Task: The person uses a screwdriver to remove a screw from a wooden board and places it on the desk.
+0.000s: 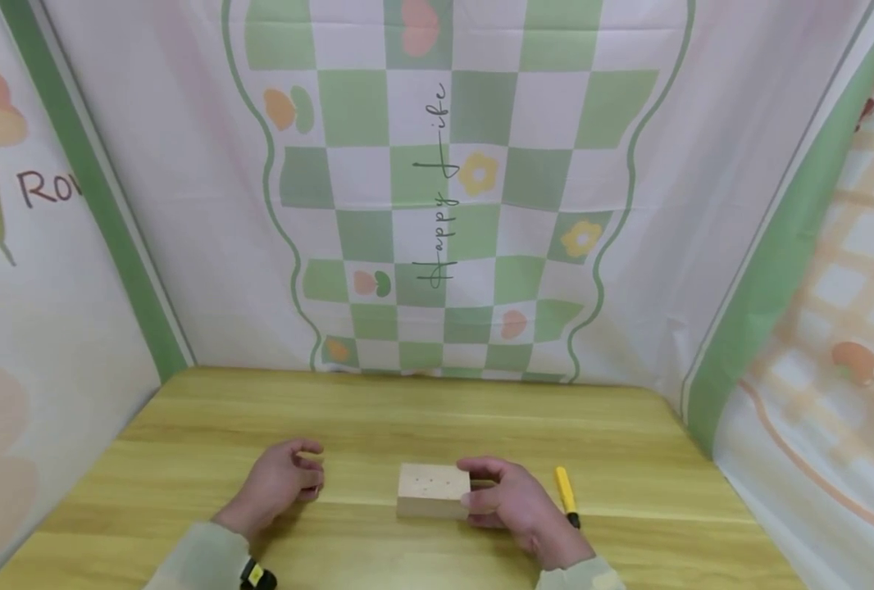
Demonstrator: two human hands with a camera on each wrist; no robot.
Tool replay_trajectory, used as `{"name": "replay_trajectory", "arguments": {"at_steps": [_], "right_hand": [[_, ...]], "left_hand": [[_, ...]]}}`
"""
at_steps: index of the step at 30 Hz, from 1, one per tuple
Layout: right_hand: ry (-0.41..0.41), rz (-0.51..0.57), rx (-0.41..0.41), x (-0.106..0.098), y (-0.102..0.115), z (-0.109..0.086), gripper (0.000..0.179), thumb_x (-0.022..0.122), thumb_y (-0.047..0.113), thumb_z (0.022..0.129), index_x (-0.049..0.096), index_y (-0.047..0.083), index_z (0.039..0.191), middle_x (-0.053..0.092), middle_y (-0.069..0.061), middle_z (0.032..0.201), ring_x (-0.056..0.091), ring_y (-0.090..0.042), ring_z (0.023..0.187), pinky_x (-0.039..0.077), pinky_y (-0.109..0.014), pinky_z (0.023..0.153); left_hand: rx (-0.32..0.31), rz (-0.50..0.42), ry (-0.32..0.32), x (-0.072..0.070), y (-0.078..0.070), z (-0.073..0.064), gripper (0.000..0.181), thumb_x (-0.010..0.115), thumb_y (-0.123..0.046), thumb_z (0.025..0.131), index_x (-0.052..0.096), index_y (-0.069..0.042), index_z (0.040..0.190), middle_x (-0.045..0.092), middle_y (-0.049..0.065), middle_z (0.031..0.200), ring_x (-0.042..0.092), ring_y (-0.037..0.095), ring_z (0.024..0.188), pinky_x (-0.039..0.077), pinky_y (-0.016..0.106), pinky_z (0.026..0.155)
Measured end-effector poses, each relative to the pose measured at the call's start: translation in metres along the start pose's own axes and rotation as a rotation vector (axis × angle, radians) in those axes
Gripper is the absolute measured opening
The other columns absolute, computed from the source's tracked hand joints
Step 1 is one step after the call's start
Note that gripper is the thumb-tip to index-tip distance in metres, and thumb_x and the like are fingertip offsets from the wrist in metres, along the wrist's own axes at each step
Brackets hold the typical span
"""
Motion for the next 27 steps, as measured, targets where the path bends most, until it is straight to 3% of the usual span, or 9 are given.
{"name": "replay_trajectory", "arguments": {"at_steps": [7, 17, 27], "right_hand": [[0.003, 0.016, -0.011, 0.0007, 0.0003, -0.0008, 0.057, 0.075, 0.005, 0.073, 0.057, 0.007, 0.127, 0.051, -0.016, 0.123, 0.059, -0.030, 0.096, 0.052, -0.042, 0.076], [0.004, 0.023, -0.008, 0.0004, 0.0001, -0.0010, 0.056, 0.075, 0.005, 0.074, 0.056, 0.006, 0.127, 0.050, -0.017, 0.123, 0.059, -0.030, 0.096, 0.052, -0.043, 0.077], [0.002, 0.015, -0.010, 0.0015, 0.0010, -0.0015, 0.057, 0.075, 0.004, 0.074, 0.056, 0.007, 0.128, 0.050, -0.016, 0.124, 0.058, -0.030, 0.097, 0.052, -0.042, 0.077]], "left_hand": [[0.012, 0.085, -0.011, 0.0031, -0.0092, -0.0052, 0.034, 0.064, 0.010, 0.078, 0.057, 0.007, 0.111, 0.059, 0.013, 0.082, 0.060, 0.023, 0.066, 0.054, 0.036, 0.057], [0.028, 0.172, -0.032, -0.0015, -0.0073, -0.0037, 0.031, 0.067, 0.008, 0.074, 0.061, 0.005, 0.104, 0.059, 0.010, 0.080, 0.060, 0.021, 0.066, 0.054, 0.034, 0.057], [0.012, 0.151, -0.029, -0.0031, -0.0079, -0.0052, 0.026, 0.066, 0.004, 0.075, 0.061, 0.004, 0.101, 0.060, 0.010, 0.077, 0.060, 0.022, 0.064, 0.053, 0.035, 0.058]]}}
Point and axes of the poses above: each hand's wrist, its own z-axis towards the middle knuckle, its own x-axis out of the palm, y = z × x, the point moved 8 cm from there along z, towards the middle knuckle
